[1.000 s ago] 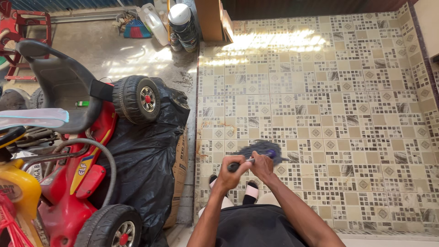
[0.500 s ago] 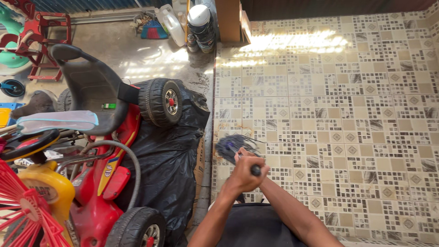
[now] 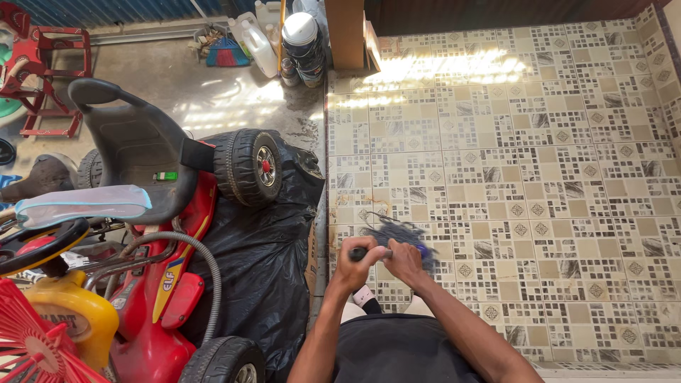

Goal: The person mops the tiled floor by hand using a mop, moving around objects like a toy car and boxes.

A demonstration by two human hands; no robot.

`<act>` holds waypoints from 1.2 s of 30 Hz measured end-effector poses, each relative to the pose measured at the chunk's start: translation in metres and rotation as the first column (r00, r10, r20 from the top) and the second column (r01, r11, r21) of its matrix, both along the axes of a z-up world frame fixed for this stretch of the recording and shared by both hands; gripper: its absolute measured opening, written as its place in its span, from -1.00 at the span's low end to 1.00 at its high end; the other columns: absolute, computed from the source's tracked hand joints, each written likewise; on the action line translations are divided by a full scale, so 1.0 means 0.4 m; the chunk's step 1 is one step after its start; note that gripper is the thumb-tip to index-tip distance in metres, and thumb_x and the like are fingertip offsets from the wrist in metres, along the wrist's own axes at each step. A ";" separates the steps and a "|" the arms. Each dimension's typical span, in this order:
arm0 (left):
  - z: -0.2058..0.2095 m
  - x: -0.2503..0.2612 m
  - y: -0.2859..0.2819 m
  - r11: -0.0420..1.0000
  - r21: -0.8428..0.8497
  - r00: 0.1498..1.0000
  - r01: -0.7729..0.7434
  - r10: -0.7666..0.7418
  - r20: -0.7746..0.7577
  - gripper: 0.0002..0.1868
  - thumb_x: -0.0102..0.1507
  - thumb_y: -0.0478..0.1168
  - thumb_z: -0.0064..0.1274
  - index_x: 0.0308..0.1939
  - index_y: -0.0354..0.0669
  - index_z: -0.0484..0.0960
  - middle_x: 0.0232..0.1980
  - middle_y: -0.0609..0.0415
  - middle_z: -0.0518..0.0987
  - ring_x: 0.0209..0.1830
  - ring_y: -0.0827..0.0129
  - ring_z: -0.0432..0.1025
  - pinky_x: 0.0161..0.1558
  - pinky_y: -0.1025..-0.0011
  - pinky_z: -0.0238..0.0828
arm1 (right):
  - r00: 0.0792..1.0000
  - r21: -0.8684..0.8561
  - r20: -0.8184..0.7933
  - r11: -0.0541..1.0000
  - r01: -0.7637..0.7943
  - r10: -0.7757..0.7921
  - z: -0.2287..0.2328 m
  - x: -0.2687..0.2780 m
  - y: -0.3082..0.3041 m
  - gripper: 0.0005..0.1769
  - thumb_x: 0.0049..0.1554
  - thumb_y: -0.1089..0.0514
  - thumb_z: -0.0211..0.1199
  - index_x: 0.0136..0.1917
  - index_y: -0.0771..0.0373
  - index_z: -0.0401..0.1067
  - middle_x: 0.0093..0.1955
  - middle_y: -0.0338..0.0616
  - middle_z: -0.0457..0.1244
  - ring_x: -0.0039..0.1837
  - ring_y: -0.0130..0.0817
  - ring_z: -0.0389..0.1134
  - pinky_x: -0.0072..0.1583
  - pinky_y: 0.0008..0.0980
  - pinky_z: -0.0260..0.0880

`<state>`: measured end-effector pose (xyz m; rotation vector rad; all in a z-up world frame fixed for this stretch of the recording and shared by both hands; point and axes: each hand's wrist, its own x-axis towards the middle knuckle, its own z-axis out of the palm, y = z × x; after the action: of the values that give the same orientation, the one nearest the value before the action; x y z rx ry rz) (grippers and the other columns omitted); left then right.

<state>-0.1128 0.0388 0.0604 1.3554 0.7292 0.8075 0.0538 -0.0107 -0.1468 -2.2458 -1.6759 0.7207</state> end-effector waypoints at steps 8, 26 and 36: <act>0.085 -0.042 -0.034 0.995 0.099 0.997 0.014 -0.006 -0.082 -0.73 0.22 -0.33 0.09 -0.56 -0.31 0.42 -0.54 0.13 0.37 -0.50 0.50 0.24 -0.41 0.36 0.21 | 0.980 0.195 -0.180 0.980 -0.046 0.082 0.002 -0.137 0.001 -0.73 0.07 -0.06 0.27 -0.19 0.18 0.39 -0.34 0.09 0.36 -0.21 0.10 0.44 -0.14 0.01 0.41; 0.036 0.220 0.026 0.966 0.138 0.976 0.216 -0.215 -0.025 -0.67 0.31 -0.24 0.13 -0.50 -0.34 0.47 -0.52 0.12 0.39 -0.47 0.51 0.25 0.08 0.33 0.19 | 0.997 0.145 -0.015 0.986 0.077 -0.076 -0.043 0.249 0.052 -0.69 0.04 -0.11 0.27 -0.18 0.13 0.33 -0.34 0.04 0.36 -0.20 0.11 0.43 -0.16 0.08 0.37; 0.030 0.396 0.050 0.983 0.089 0.977 0.161 -0.146 -0.156 -0.72 0.27 -0.24 0.15 -0.48 -0.35 0.56 -0.53 0.13 0.45 -0.52 0.49 0.28 -0.40 0.35 0.26 | 0.984 0.328 -0.118 0.930 0.165 -0.132 -0.046 0.390 0.090 -0.78 0.07 -0.02 0.23 -0.16 0.12 0.31 -0.40 0.05 0.35 -0.26 0.12 0.42 -0.21 0.07 0.37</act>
<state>0.0456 0.0587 0.0725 1.5562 0.6967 0.6315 0.2098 0.0252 -0.1651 -2.0363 -1.4399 0.4552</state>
